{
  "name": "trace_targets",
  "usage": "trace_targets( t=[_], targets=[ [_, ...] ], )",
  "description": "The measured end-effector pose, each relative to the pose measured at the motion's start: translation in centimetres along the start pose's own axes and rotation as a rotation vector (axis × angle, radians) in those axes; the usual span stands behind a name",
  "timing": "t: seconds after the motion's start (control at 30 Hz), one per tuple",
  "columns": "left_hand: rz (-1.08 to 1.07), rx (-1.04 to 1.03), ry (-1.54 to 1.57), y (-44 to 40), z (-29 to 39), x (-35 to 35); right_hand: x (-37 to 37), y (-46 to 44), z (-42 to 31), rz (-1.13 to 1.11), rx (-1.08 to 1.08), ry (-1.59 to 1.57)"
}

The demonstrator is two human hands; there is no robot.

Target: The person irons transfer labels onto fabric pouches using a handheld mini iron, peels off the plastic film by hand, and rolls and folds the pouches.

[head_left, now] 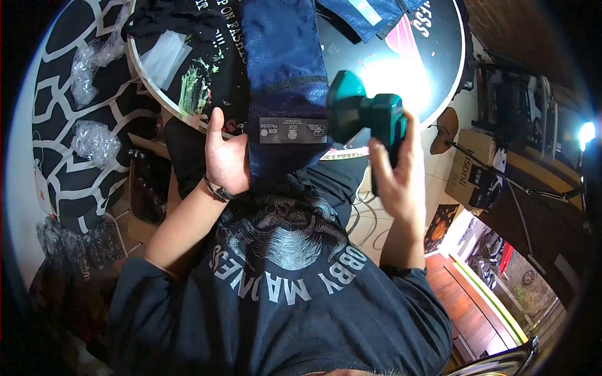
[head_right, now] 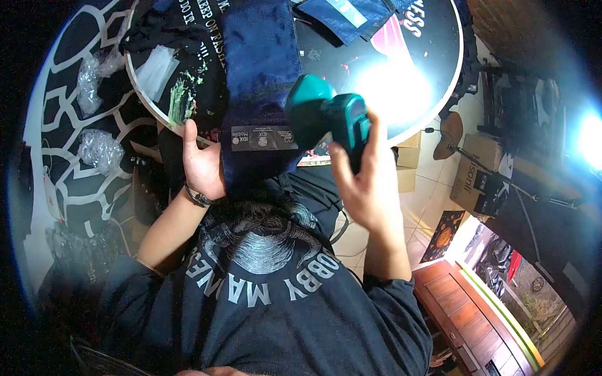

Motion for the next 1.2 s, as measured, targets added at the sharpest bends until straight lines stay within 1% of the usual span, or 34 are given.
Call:
trace_targets(
  t=[0.03,0.07,0.13,0.2,0.23,0.3,0.33,0.4,0.53,0.6,0.73,0.8,0.83,1.13,1.2],
  targets=[
    [0.001,0.006,0.003,0.0,-0.3,-0.3,-0.9,0.4,-0.2,-0.005,0.021,0.036],
    [-0.008,0.002,0.01,-0.1,-0.4,-0.9,-1.8,0.9,0.0,0.009,0.018,-0.017],
    [-0.012,0.002,0.015,0.0,-0.6,-1.1,-2.9,1.5,-0.3,0.026,0.093,0.071],
    [-0.101,0.009,0.113,0.1,-0.9,-1.5,-3.3,2.1,-1.0,0.027,0.072,0.059],
    [-0.097,0.015,0.114,0.2,-1.2,-1.1,-3.5,2.3,-1.0,0.031,0.075,0.064],
    [-0.17,0.033,0.354,0.1,-1.9,-1.0,-3.8,2.6,-0.9,0.043,0.114,0.07],
    [-0.171,0.037,0.354,0.1,-2.0,-0.9,-3.8,2.8,-0.9,0.046,0.112,0.071],
    [-0.087,0.081,0.35,0.3,-2.5,0.0,-4.0,3.1,-0.4,0.024,0.051,0.056],
    [-0.115,0.066,0.367,0.2,-2.5,-0.4,-4.1,3.2,-0.1,0.06,0.047,0.07],
    [-0.076,0.057,0.319,0.5,-2.6,0.0,-4.4,3.0,-0.3,0.053,0.063,0.112],
    [-0.066,0.036,0.216,0.9,-2.4,-0.1,-5.2,2.8,-0.7,0.076,0.103,0.214],
    [-0.027,0.031,0.099,1.1,-2.4,-0.1,-5.2,2.8,-0.7,0.051,0.043,0.204],
    [-0.026,0.033,0.103,1.1,-2.5,-0.2,-5.1,2.9,-0.9,0.05,0.04,0.205],
    [-0.064,0.017,0.138,0.9,-2.1,0.4,-5.2,2.3,-1.0,0.016,0.024,0.208],
    [-0.203,0.026,0.321,0.9,-2.2,-0.7,-5.2,2.2,-0.8,-0.002,-0.026,0.186]
  ],
)
Point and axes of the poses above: each hand's wrist, its own y-axis away from the middle knuckle, its own x-axis out of the back of the hand, z = x × y, the point moved 8 cm from there along -y, towards the middle knuckle, and after that the axes turned 8 degrees about -z, right-handed, at the moved point
